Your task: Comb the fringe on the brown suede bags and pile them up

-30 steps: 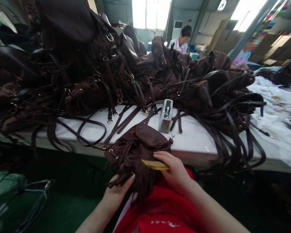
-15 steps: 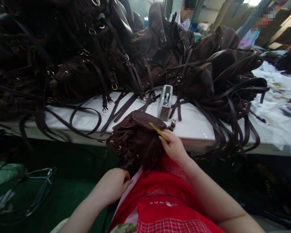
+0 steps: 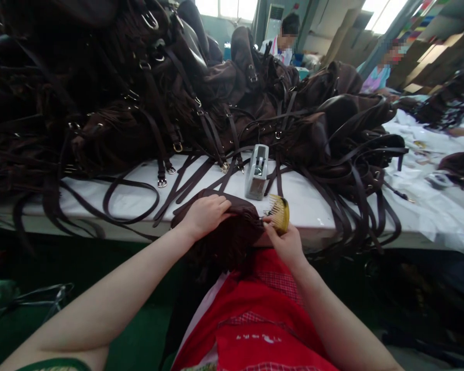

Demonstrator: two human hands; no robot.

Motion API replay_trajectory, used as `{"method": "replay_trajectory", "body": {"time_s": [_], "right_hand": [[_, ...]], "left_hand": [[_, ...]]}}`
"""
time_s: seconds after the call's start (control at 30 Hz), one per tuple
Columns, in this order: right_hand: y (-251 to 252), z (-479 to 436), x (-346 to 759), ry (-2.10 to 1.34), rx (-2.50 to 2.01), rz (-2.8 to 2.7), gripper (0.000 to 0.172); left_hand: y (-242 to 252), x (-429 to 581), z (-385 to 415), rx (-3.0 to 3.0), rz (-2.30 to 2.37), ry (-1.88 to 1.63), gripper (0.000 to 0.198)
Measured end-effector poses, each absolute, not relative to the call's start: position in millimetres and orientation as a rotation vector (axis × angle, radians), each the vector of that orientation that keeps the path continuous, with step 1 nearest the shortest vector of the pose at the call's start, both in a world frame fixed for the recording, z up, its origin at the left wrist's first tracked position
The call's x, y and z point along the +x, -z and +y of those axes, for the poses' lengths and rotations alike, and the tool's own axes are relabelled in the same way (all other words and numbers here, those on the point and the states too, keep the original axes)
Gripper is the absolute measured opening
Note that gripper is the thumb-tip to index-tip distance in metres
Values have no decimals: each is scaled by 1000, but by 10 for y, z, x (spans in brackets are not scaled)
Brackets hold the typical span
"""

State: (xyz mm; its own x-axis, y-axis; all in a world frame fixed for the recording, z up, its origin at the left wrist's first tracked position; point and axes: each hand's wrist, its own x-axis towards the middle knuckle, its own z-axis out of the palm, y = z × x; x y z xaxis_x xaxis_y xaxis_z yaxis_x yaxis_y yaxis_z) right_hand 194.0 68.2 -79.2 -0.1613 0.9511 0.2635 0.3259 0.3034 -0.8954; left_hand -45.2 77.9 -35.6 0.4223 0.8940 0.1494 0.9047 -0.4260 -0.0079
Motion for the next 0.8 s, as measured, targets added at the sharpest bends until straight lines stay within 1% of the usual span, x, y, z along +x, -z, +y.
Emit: {"method": "replay_trajectory", "body": {"time_s": [0.07,0.17,0.23,0.3,0.37,0.47,0.53,0.67,0.73,0.8], "right_hand": [[718,670,2005,-907,-1191,-1621,33],[558,623,2010,-1058,-1130,-1697,57],[438,568,1955,-1054,-1028,-1837,67],[340,498,1877,-951,-903,-1980,72],[296,423,1799,-856,-852,-2049,65],[345,334,1712,-905,-901,-2044,45],[422,301,1683,-949,-930,-2022,34],[518,272,1684,-866,-1012,-1984,18],[516,255,1699,-922,-1019,-1999,17],[512,230,1717,-977,-1025,-2046,25]], "left_hand": [[218,-453,723,-2534,-1607,188,35],[-64,-438,619,-2557,-1594,143,43],[-271,-431,562,-2604,-1626,54,47],[-478,-436,511,-2645,-1717,-71,50],[-661,-457,459,-2672,-1877,-198,50],[-821,-493,388,-2711,-2125,-296,43],[-827,-497,349,-2692,-2212,-310,37],[-673,-430,277,-2539,-2234,-222,36],[-573,-374,257,-2507,-2256,-92,36],[-473,-312,259,-2532,-2332,95,34]]}}
